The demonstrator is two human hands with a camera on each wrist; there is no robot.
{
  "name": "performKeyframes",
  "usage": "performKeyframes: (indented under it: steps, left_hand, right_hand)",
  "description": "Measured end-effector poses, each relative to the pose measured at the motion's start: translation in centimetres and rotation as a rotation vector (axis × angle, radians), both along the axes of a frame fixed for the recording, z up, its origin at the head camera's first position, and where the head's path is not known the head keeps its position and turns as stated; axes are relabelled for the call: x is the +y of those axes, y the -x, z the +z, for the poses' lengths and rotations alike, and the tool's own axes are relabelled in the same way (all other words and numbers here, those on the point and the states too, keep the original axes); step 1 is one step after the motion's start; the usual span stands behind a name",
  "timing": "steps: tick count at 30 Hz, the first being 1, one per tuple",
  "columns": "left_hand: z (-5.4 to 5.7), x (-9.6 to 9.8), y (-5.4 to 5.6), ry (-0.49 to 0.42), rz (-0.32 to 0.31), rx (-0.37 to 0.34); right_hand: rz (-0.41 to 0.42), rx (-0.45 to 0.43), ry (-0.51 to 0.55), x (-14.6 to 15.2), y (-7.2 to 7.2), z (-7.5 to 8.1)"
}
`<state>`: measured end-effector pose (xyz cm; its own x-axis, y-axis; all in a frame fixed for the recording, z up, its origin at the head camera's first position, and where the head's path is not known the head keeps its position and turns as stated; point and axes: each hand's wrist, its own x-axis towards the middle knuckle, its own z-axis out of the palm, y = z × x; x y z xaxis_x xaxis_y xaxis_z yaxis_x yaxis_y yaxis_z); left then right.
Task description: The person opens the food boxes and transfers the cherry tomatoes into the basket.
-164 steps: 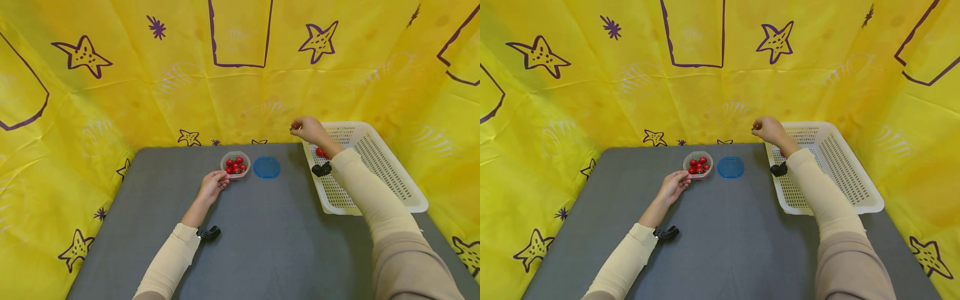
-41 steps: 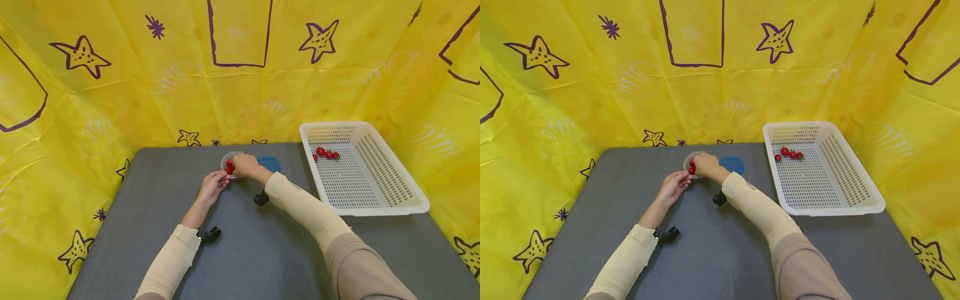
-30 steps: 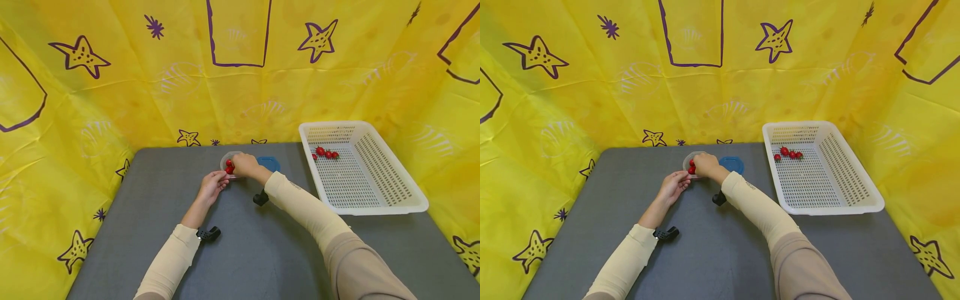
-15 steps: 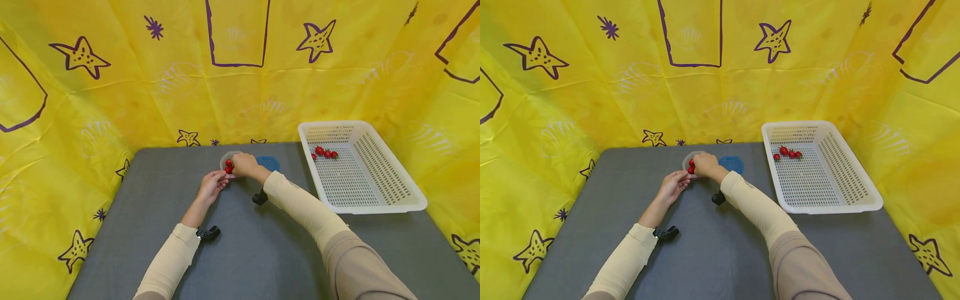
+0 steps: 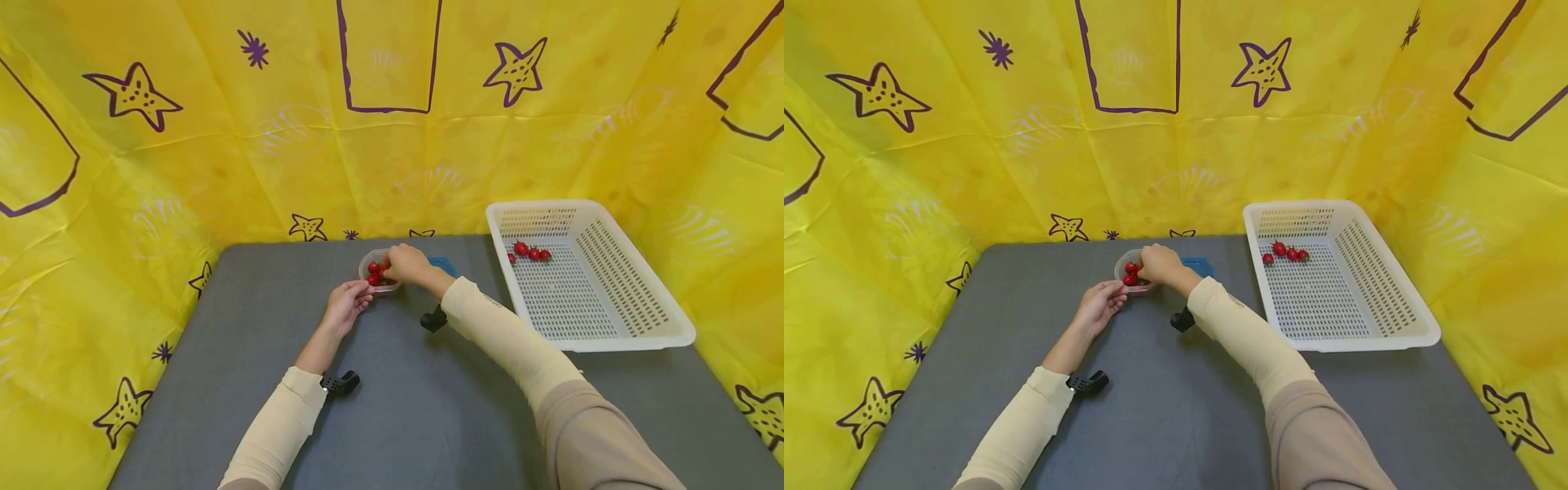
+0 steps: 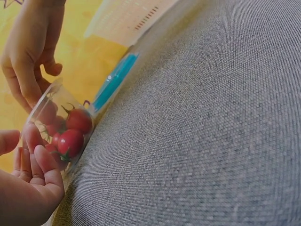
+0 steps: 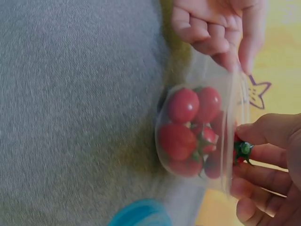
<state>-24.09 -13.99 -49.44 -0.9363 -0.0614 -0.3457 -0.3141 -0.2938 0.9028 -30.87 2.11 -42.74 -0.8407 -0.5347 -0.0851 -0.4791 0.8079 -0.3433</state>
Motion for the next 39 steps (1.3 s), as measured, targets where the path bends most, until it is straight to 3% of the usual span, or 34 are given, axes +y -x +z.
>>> performKeyframes:
  steps: [21, 27, 39]
  left_hand:
    - [0.0, 0.0, 0.0, 0.006, -0.012, -0.004]
    - [0.0, 0.0, -0.1, 0.001, -0.014, -0.009]
    - [-0.1, 0.1, 0.1, -0.009, -0.010, 0.002]
  right_hand:
    - [0.019, -0.004, 0.111, 4.2, 1.2, 4.0]
    - [-0.018, -0.028, 0.153, 6.3, 2.0, 5.4]
    - [-0.090, 0.033, 0.169, 9.8, 3.4, 7.2]
